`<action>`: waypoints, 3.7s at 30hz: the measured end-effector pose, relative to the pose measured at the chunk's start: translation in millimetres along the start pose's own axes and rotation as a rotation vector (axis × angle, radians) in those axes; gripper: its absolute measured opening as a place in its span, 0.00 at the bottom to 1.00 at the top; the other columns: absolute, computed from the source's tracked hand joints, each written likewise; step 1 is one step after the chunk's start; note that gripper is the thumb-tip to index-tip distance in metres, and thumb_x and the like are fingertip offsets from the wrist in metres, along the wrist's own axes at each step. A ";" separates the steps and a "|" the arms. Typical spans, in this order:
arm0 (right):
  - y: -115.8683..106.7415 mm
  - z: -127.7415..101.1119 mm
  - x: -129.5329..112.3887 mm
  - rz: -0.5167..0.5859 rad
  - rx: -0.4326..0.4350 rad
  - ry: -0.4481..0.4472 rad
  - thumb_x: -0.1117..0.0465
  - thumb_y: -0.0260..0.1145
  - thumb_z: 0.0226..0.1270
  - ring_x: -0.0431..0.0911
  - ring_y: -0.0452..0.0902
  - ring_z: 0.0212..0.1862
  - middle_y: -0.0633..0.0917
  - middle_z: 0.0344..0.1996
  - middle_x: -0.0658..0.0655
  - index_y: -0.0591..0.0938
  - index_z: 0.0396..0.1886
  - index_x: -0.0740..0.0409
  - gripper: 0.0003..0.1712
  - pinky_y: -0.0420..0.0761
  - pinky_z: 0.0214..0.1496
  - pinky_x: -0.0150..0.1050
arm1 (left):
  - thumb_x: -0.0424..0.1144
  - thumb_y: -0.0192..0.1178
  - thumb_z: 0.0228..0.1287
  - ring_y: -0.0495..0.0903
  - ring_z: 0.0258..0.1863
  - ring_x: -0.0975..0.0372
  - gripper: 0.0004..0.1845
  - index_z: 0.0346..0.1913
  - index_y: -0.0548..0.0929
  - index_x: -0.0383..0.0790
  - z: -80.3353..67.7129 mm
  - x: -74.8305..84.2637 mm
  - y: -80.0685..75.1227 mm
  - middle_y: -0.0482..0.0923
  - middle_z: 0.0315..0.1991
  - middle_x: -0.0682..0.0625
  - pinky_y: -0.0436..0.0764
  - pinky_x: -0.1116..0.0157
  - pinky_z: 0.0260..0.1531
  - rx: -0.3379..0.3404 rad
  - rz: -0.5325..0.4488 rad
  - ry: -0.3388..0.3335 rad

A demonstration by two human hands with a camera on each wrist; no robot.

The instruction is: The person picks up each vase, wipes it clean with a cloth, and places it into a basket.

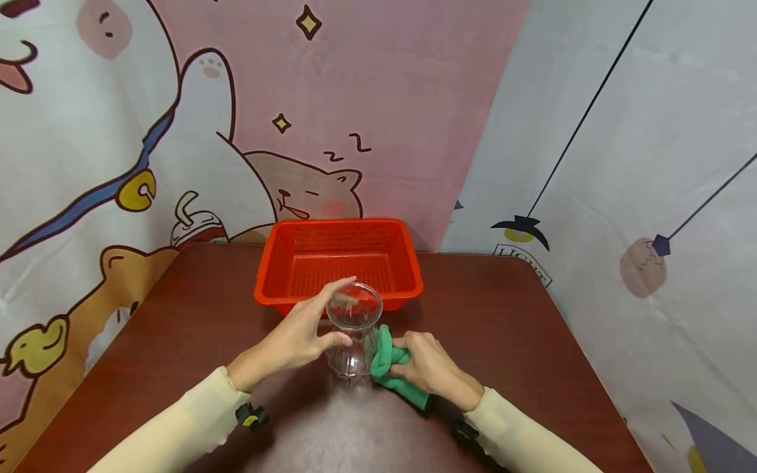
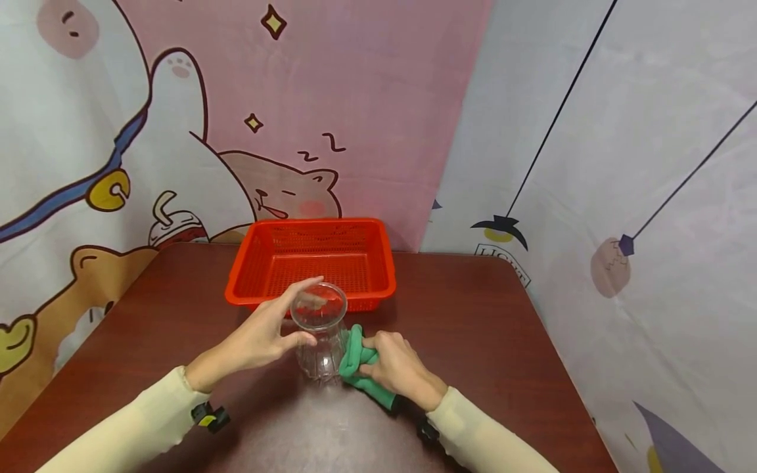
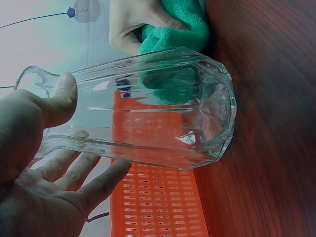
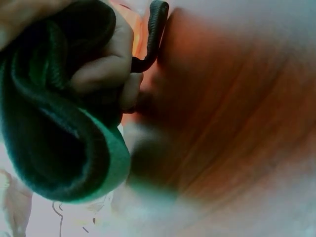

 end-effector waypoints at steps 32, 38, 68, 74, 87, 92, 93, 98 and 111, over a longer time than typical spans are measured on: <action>-29.2 -2.7 -25.3 0.270 0.245 -0.106 0.48 0.83 0.57 0.37 0.78 0.33 0.82 0.34 0.38 0.88 0.56 0.33 0.25 0.80 0.32 0.34 | 0.44 0.78 0.56 0.79 0.62 0.61 0.57 0.82 0.51 0.61 1.0 0.4 0.1 0.80 0.63 0.54 0.76 0.53 0.64 0.007 -0.004 0.034; -31.7 -0.9 -27.8 0.323 0.288 -0.150 0.46 0.81 0.59 0.38 0.81 0.36 0.84 0.37 0.40 0.89 0.51 0.33 0.19 0.82 0.34 0.35 | 0.44 0.78 0.56 0.79 0.62 0.60 0.57 0.82 0.51 0.60 0.8 1.1 0.2 0.80 0.63 0.52 0.76 0.52 0.64 0.006 -0.003 0.032; -49.4 2.2 -29.7 0.515 0.367 -0.149 0.53 0.82 0.60 0.45 0.84 0.42 0.87 0.44 0.46 0.91 0.48 0.41 0.16 0.84 0.41 0.38 | 0.41 0.79 0.55 0.79 0.62 0.60 0.59 0.83 0.51 0.58 0.4 3.3 0.1 0.81 0.62 0.51 0.77 0.52 0.61 0.004 0.003 0.057; -50.1 2.7 -33.3 0.502 0.379 -0.149 0.59 0.83 0.58 0.45 0.84 0.42 0.87 0.42 0.47 0.92 0.44 0.46 0.14 0.84 0.40 0.36 | 0.39 0.81 0.52 0.81 0.61 0.58 0.60 0.83 0.52 0.58 1.3 3.5 0.8 0.81 0.62 0.51 0.77 0.51 0.63 0.019 0.004 0.070; -53.8 0.6 -47.1 0.436 0.367 -0.164 0.64 0.83 0.56 0.45 0.82 0.37 0.86 0.37 0.48 0.91 0.39 0.48 0.12 0.82 0.37 0.36 | 0.40 0.80 0.55 0.79 0.63 0.58 0.60 0.83 0.49 0.59 1.6 4.1 0.0 0.80 0.62 0.51 0.77 0.53 0.62 -0.003 0.003 0.054; -42.3 5.0 -32.6 0.373 0.347 -0.177 0.54 0.83 0.57 0.42 0.81 0.37 0.86 0.37 0.45 0.91 0.40 0.42 0.11 0.82 0.37 0.36 | 0.43 0.78 0.56 0.79 0.63 0.59 0.59 0.84 0.49 0.58 1.2 3.4 -0.1 0.80 0.63 0.51 0.78 0.53 0.61 -0.009 0.007 0.043; -41.3 5.4 -31.4 0.366 0.341 -0.180 0.52 0.83 0.57 0.42 0.81 0.37 0.85 0.37 0.44 0.91 0.40 0.42 0.11 0.82 0.37 0.36 | 0.43 0.78 0.57 0.79 0.63 0.59 0.58 0.83 0.50 0.58 1.1 3.2 -0.1 0.80 0.63 0.52 0.78 0.53 0.60 -0.010 0.005 0.040; -40.2 6.8 -29.5 0.329 0.300 -0.175 0.48 0.83 0.57 0.39 0.80 0.37 0.84 0.37 0.41 0.91 0.40 0.36 0.12 0.81 0.36 0.36 | 0.41 0.78 0.57 0.79 0.62 0.57 0.59 0.84 0.49 0.58 1.2 2.5 0.4 0.80 0.63 0.50 0.80 0.51 0.55 -0.012 -0.005 0.038; -32.9 1.4 -23.3 0.196 0.183 -0.094 0.52 0.84 0.56 0.37 0.78 0.35 0.81 0.34 0.38 0.89 0.56 0.40 0.26 0.81 0.34 0.33 | 0.41 0.79 0.55 0.80 0.62 0.55 0.60 0.83 0.49 0.61 0.5 5.0 1.3 0.80 0.63 0.52 0.76 0.49 0.64 -0.010 -0.016 0.023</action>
Point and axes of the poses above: each hand's wrist, its own z-axis towards the middle knuckle, its own y-axis out of the palm, x = y × z, the point moved 4 cm from there along z, towards the middle knuckle
